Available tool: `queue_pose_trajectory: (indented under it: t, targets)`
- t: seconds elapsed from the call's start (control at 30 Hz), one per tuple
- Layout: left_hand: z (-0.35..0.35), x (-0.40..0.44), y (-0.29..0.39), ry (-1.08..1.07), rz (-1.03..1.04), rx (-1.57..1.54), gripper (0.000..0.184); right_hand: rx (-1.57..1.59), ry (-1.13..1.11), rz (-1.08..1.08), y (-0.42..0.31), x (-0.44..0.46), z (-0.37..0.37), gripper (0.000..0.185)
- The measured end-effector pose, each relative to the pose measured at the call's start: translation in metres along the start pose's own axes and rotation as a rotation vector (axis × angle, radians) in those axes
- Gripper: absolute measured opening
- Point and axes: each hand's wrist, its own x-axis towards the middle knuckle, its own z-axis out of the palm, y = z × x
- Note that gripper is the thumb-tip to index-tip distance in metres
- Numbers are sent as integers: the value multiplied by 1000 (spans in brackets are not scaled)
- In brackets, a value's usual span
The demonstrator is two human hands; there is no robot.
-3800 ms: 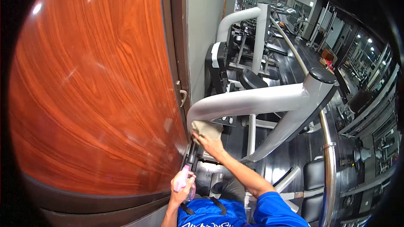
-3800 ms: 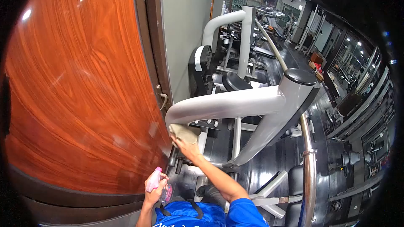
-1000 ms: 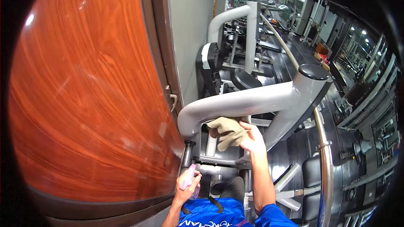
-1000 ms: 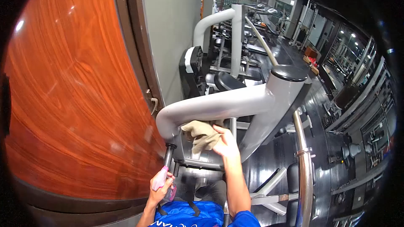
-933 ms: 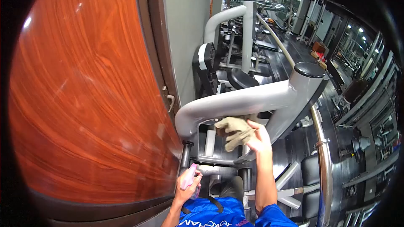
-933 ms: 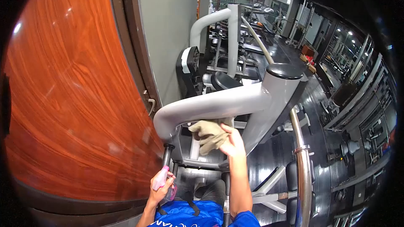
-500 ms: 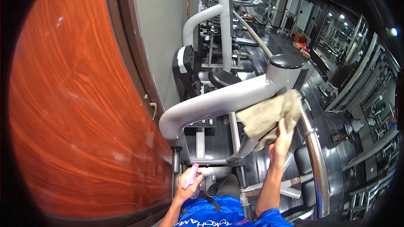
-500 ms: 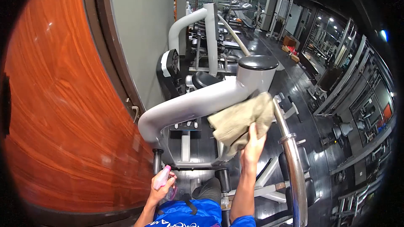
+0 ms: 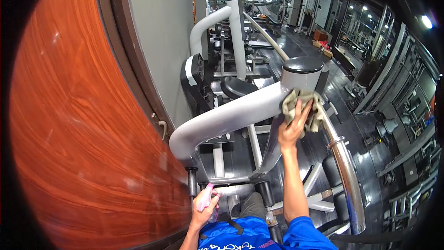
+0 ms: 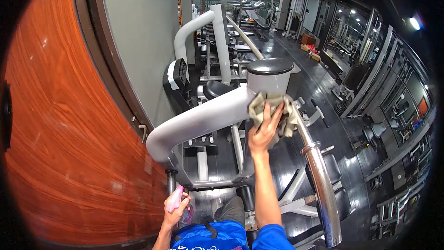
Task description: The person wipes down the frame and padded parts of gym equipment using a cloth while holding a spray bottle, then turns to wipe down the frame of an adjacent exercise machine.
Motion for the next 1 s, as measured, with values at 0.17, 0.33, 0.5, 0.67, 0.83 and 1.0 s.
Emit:
queue_pose_trajectory:
  t: [0.17, 0.33, 0.5, 0.67, 0.83, 1.0]
  targets:
    - [-1, 0, 2, -4, -22, -6, 24, 10, -183, 255, 42, -143, 12, 84]
    - [-4, 0, -2, -10, 5, 42, 29, 99, -232, 400, 52, -178, -2, 84]
    - [-1, -3, -2, 6, -10, 4, 30, 267, 110, 269, 24, -111, -8, 79]
    - [-1, -5, -5, -12, -17, -5, 28, 278, 426, 58, -13, 11, -28, 70]
    - [3, -7, -2, 0, -7, 15, 26, 311, 59, 26, -10, 102, -37, 67]
    - [2, -5, -11, -14, 10, 11, 26, 223, 121, 100, 6, 46, -19, 68]
